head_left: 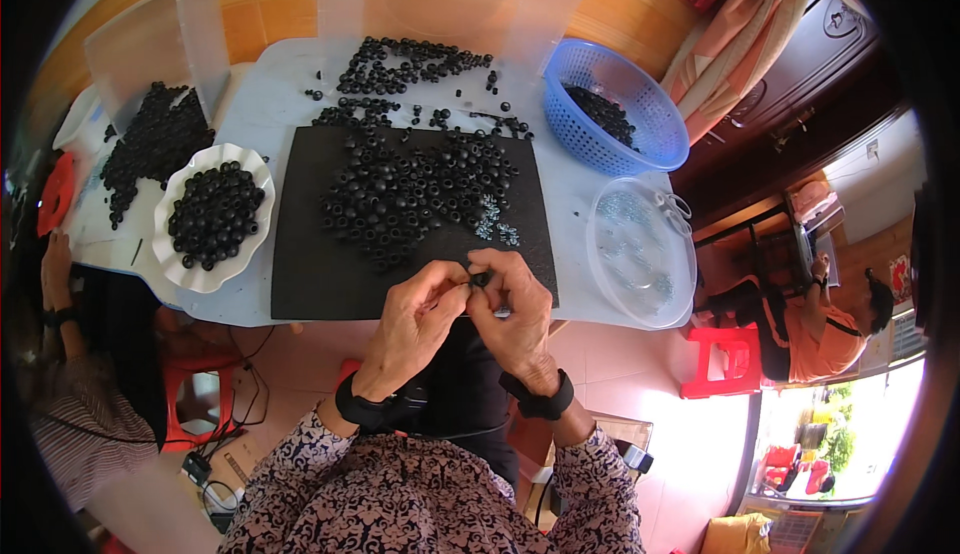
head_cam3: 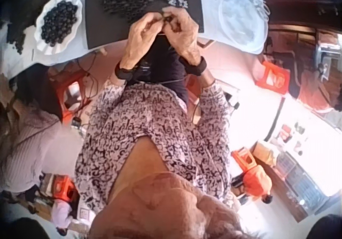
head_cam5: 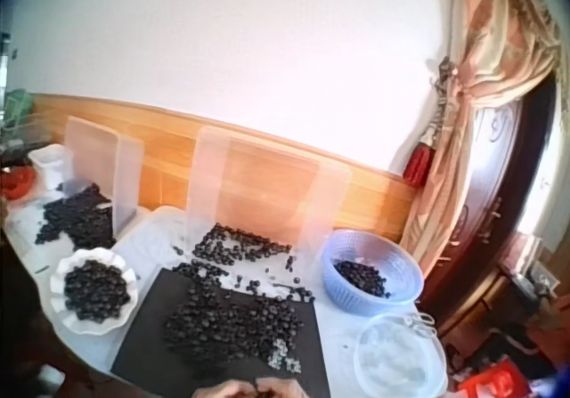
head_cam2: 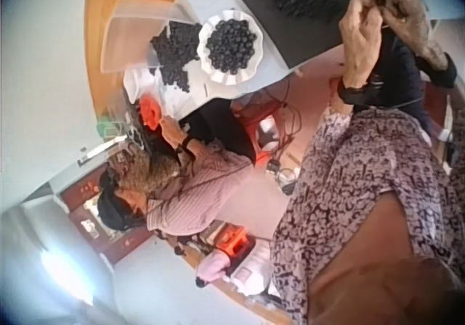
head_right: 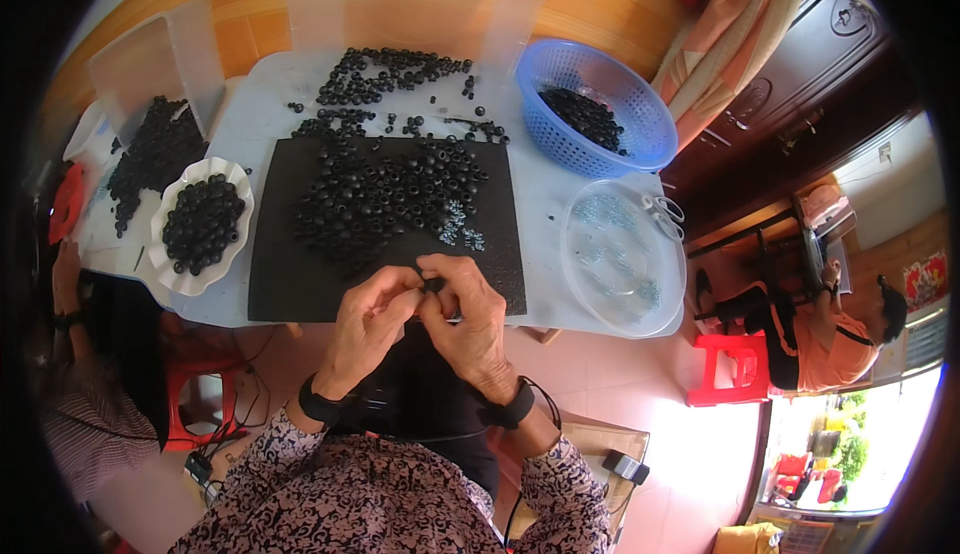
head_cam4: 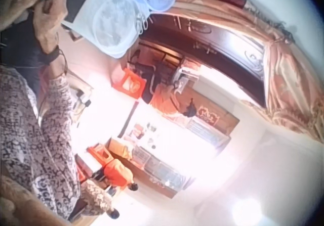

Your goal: Manually sort and inspect small black plastic or rubber components on a work surface.

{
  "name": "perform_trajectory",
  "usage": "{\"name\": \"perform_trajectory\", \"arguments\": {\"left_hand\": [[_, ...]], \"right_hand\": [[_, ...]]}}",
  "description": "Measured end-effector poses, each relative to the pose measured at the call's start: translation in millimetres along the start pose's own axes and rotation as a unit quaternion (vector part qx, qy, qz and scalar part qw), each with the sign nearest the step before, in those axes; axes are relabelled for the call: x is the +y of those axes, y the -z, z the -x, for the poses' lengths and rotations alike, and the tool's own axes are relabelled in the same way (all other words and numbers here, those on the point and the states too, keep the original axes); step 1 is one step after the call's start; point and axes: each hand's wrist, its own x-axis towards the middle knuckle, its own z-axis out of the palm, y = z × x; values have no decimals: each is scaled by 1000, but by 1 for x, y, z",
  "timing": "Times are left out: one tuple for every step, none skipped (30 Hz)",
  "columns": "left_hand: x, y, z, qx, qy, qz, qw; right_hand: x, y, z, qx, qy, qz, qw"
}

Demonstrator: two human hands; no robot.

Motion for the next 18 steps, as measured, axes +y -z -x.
{"name": "perform_trajectory", "arguments": {"left_hand": [[-3,1,-1,4,1,-2,1000],[-10,2,-3,10,-38,20,999],[-16,2,-4,13,-77,44,996],[-22,3,-5,15,-76,42,996],[-28,6,-4,3,-50,98,994],[-29,7,-4,-11,-24,154,988],[-30,8,-4,-10,-24,153,988],[-28,8,-3,-9,-22,156,988],[-26,8,-2,-10,-20,159,987],[-24,8,-2,-10,-19,159,987],[-22,8,-2,-17,-21,142,989],[-20,8,-1,-23,-23,125,992],[-19,8,-1,-22,-23,126,992],[-18,8,0,-37,-8,140,989],[-18,9,1,-48,6,155,987],[-18,9,2,-45,5,155,987],[-19,8,3,-42,8,145,989],[-20,7,3,-40,10,135,990]], "right_hand": [[-6,0,-1,-27,23,11,999],[-9,-1,-2,-29,24,7,999],[-12,-1,-2,-54,47,15,997],[-15,-1,-2,-78,70,22,994],[-17,-3,-1,-81,68,24,994],[-19,-2,-1,-82,68,23,994],[-21,-1,0,-87,65,18,994],[-22,0,1,-92,63,14,994],[-19,0,3,-91,62,14,994],[-15,-1,6,-56,3,-65,996],[-10,-2,9,-20,-56,-143,988],[-5,-2,10,-21,-56,-144,988],[0,-1,11,-24,-58,-170,983],[3,-1,12,-27,-60,-197,978],[-1,-1,10,-34,-60,-183,981],[0,-2,10,-37,-60,-184,980],[1,-2,10,-41,-60,-186,980],[2,-2,10,-44,-61,-187,979]]}}
